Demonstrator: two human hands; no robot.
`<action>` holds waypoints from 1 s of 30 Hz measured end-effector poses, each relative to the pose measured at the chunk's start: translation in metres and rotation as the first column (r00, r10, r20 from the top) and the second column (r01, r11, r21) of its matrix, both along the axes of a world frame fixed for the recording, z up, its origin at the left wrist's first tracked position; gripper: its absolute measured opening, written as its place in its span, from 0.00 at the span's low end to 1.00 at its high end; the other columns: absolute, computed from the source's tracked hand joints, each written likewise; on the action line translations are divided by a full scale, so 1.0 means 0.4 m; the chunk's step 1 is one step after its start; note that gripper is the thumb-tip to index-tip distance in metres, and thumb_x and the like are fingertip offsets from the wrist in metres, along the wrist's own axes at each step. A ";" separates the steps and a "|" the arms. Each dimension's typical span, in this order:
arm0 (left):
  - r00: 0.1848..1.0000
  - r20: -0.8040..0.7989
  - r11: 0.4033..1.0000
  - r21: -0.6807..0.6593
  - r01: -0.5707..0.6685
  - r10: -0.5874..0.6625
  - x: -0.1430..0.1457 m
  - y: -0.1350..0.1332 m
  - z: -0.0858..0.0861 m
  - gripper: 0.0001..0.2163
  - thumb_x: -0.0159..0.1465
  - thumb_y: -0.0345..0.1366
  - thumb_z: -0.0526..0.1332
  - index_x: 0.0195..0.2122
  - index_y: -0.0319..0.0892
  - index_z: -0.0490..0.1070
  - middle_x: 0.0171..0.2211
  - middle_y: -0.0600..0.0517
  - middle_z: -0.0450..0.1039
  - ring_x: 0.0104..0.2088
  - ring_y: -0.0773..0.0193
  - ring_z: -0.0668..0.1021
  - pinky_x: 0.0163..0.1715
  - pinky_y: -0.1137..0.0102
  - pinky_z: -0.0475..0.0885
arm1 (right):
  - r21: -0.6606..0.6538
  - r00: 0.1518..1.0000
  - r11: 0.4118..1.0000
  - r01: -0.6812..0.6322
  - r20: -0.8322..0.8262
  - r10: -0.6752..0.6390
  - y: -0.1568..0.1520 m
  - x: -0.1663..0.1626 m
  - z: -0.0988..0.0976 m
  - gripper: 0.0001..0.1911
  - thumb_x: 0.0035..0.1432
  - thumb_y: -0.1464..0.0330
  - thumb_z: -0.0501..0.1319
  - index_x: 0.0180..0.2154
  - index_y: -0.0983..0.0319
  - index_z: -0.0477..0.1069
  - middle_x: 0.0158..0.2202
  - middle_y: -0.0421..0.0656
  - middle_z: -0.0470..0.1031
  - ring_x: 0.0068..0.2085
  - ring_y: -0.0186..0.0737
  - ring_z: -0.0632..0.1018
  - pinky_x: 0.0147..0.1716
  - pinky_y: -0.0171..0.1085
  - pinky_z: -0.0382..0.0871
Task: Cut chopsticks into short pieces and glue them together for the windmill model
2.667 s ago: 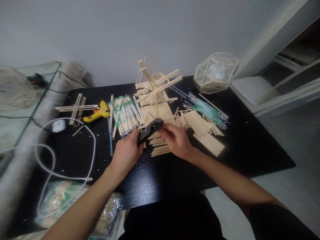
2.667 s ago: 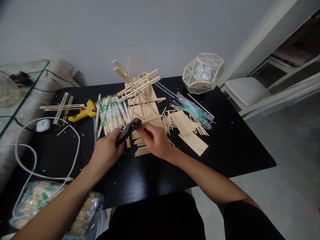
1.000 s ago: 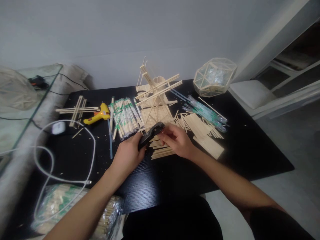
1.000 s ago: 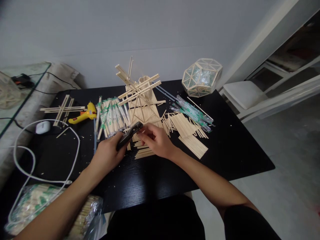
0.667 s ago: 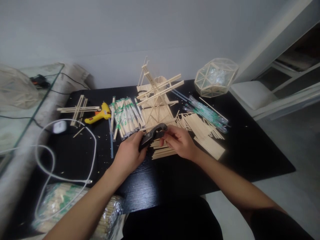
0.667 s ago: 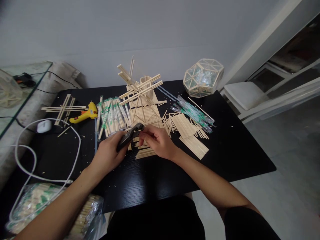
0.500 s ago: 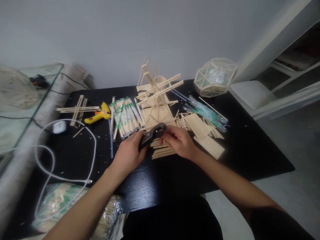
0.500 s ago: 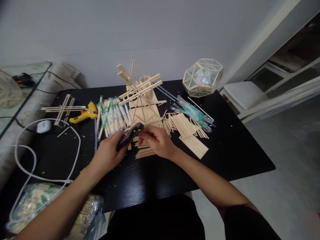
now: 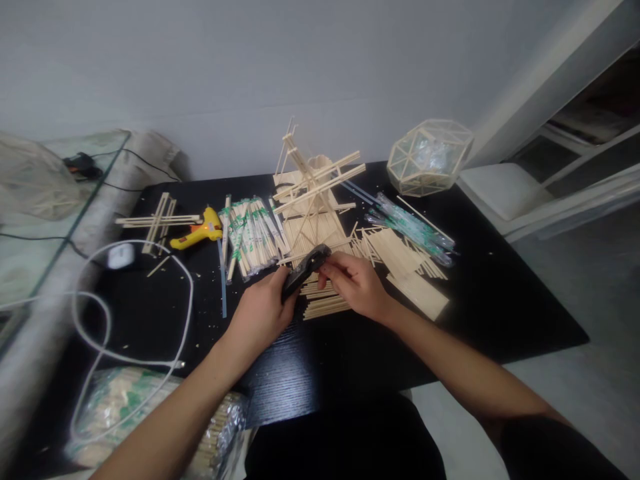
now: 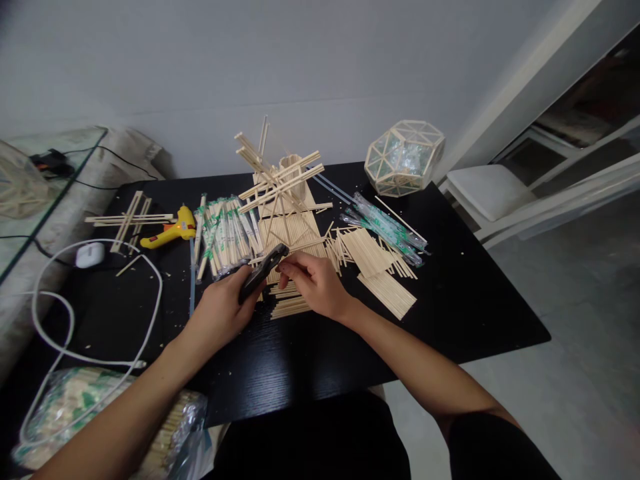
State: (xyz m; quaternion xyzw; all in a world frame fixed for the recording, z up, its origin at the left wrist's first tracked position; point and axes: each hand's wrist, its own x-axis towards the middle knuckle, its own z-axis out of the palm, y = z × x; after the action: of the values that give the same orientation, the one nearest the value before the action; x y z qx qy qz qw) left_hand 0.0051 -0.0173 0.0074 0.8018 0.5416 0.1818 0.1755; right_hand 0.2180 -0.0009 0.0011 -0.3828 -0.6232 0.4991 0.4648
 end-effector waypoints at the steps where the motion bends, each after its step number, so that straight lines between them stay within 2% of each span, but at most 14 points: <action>1: 1.000 0.005 1.000 0.006 0.007 -0.007 -0.001 0.002 0.000 0.02 0.70 0.34 0.57 0.38 0.44 0.65 0.31 0.50 0.75 0.32 0.57 0.80 0.31 0.68 0.69 | -0.018 1.000 1.000 -0.017 -0.012 0.016 0.002 0.001 -0.002 0.15 0.69 0.58 0.61 0.34 0.62 0.75 0.26 0.40 0.76 0.22 0.29 0.66 0.20 0.31 0.57; 5: 0.998 0.050 0.999 0.010 0.043 -0.043 -0.006 0.008 -0.004 0.03 0.70 0.35 0.57 0.42 0.44 0.67 0.37 0.48 0.76 0.37 0.55 0.80 0.35 0.65 0.72 | -0.080 0.994 0.992 -0.098 -0.060 0.094 0.006 0.004 0.001 0.18 0.70 0.55 0.59 0.35 0.62 0.74 0.26 0.40 0.76 0.19 0.28 0.62 0.19 0.31 0.55; 8: 0.993 0.100 0.998 0.009 0.061 -0.061 -0.006 0.008 -0.006 0.05 0.70 0.34 0.57 0.46 0.44 0.68 0.40 0.47 0.76 0.39 0.55 0.80 0.38 0.65 0.73 | -0.067 0.993 0.992 -0.107 -0.051 0.104 0.004 0.005 0.013 0.19 0.70 0.55 0.60 0.33 0.63 0.74 0.25 0.40 0.75 0.20 0.28 0.62 0.19 0.32 0.55; 11: 0.992 0.122 0.999 0.017 0.039 -0.041 -0.005 0.005 -0.004 0.05 0.70 0.34 0.57 0.46 0.43 0.68 0.39 0.48 0.76 0.39 0.55 0.80 0.38 0.65 0.73 | -0.041 0.995 0.994 -0.097 -0.043 0.095 0.001 0.006 0.022 0.17 0.70 0.57 0.60 0.33 0.62 0.74 0.25 0.39 0.75 0.20 0.28 0.62 0.20 0.32 0.56; 18: 0.998 0.053 0.998 0.049 0.028 -0.030 -0.008 0.005 -0.001 0.07 0.70 0.35 0.56 0.47 0.42 0.67 0.38 0.46 0.76 0.37 0.54 0.80 0.37 0.63 0.73 | -0.001 0.997 0.997 -0.075 -0.029 0.075 0.001 0.008 0.013 0.14 0.70 0.59 0.61 0.36 0.62 0.75 0.26 0.38 0.76 0.20 0.27 0.63 0.21 0.32 0.58; 30: 0.999 0.043 0.998 0.061 0.029 -0.032 -0.006 0.004 -0.001 0.08 0.69 0.35 0.57 0.48 0.42 0.68 0.38 0.46 0.76 0.38 0.54 0.80 0.37 0.63 0.73 | -0.044 0.990 0.990 -0.133 -0.056 0.131 0.002 0.010 0.017 0.15 0.71 0.58 0.59 0.35 0.61 0.73 0.26 0.39 0.75 0.19 0.27 0.61 0.18 0.33 0.54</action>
State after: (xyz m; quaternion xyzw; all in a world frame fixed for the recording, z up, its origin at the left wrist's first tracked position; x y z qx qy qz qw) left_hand 0.0028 -0.0157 0.0069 0.8107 0.5197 0.2128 0.1657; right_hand 0.2220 0.0000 0.0080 -0.3384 -0.6223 0.5536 0.4379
